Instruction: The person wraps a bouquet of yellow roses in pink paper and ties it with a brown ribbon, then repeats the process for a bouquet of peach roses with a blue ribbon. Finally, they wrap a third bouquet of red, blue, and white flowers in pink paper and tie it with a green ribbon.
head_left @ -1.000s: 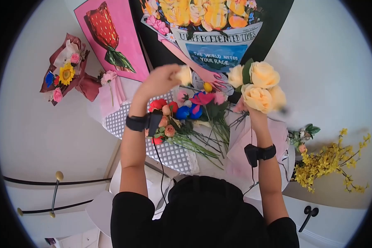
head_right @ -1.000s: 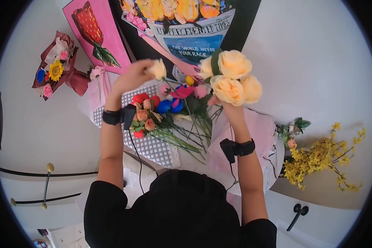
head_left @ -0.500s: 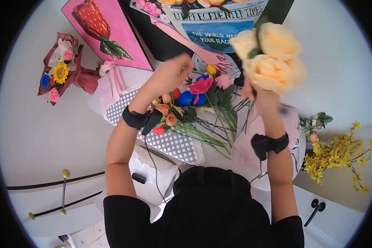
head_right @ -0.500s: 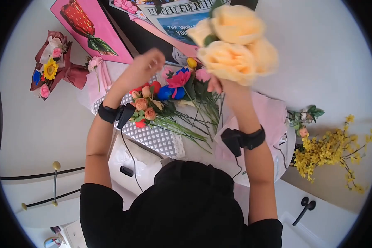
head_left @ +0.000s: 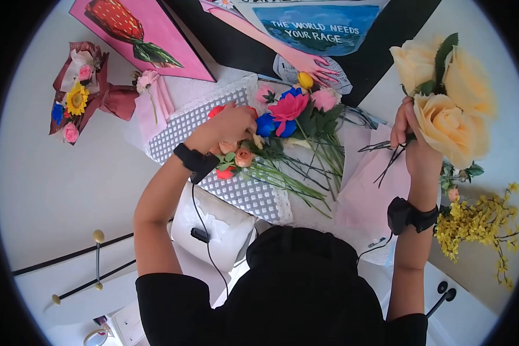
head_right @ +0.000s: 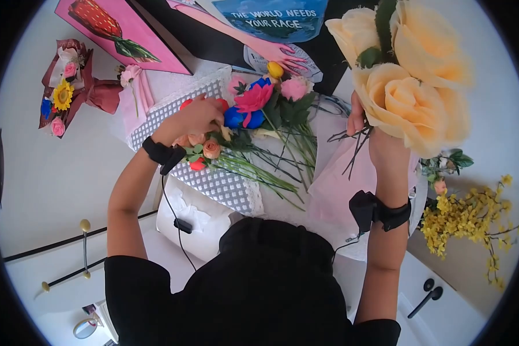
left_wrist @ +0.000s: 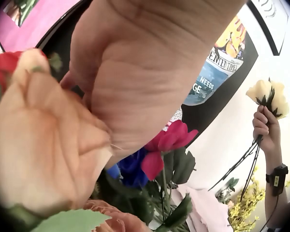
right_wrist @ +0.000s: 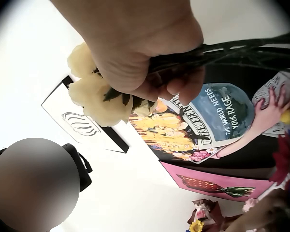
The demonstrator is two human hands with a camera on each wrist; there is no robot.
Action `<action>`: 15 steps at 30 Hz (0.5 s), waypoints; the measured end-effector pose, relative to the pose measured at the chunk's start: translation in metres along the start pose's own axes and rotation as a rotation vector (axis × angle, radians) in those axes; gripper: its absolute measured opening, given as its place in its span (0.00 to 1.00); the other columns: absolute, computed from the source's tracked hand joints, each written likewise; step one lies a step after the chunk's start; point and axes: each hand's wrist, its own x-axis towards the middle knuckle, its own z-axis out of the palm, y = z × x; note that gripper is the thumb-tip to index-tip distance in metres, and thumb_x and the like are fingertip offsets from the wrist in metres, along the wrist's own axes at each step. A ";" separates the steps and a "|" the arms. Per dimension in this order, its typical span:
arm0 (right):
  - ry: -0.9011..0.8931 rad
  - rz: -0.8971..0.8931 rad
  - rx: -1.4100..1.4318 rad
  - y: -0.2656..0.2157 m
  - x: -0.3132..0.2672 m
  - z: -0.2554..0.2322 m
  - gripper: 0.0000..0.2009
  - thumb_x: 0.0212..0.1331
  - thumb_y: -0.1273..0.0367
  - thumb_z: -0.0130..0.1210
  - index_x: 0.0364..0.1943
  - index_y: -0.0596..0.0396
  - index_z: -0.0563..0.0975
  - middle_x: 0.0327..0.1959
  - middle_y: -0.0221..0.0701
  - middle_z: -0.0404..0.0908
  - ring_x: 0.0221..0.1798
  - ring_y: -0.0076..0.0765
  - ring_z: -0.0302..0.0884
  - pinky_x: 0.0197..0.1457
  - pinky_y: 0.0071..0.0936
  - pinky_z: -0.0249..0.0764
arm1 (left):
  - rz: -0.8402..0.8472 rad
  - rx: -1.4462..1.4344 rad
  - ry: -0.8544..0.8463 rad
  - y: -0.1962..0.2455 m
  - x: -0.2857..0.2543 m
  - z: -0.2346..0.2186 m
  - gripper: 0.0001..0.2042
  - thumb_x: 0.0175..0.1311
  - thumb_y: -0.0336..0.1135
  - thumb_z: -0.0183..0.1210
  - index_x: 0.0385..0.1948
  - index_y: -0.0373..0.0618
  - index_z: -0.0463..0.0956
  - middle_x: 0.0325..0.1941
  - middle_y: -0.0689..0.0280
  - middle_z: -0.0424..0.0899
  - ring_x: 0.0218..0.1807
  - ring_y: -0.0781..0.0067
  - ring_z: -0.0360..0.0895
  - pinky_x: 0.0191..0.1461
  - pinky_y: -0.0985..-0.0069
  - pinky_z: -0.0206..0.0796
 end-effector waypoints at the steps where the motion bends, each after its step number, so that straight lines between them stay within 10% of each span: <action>1: -0.003 0.014 0.028 0.002 0.000 0.001 0.06 0.58 0.75 0.50 0.37 0.63 0.69 0.17 0.29 0.65 0.14 0.24 0.59 0.16 0.20 0.61 | 0.005 -0.029 0.117 0.000 -0.001 -0.004 0.10 0.43 0.35 0.61 0.31 0.55 0.79 0.35 0.68 0.75 0.47 0.64 0.69 0.55 0.54 0.53; 8: -0.010 0.050 0.043 0.012 0.004 -0.001 0.07 0.58 0.74 0.50 0.37 0.63 0.69 0.18 0.29 0.65 0.15 0.23 0.59 0.16 0.20 0.61 | 0.064 0.044 0.434 0.007 -0.010 -0.040 0.08 0.50 0.33 0.56 0.33 0.48 0.77 0.34 0.64 0.77 0.45 0.62 0.71 0.57 0.63 0.55; 15: -0.145 0.082 -0.056 0.037 0.000 -0.007 0.12 0.56 0.69 0.53 0.39 0.63 0.69 0.19 0.29 0.65 0.16 0.23 0.61 0.18 0.19 0.63 | -0.171 -0.126 0.186 0.008 -0.009 -0.034 0.12 0.54 0.35 0.54 0.39 0.45 0.76 0.29 0.59 0.80 0.31 0.57 0.76 0.49 0.66 0.62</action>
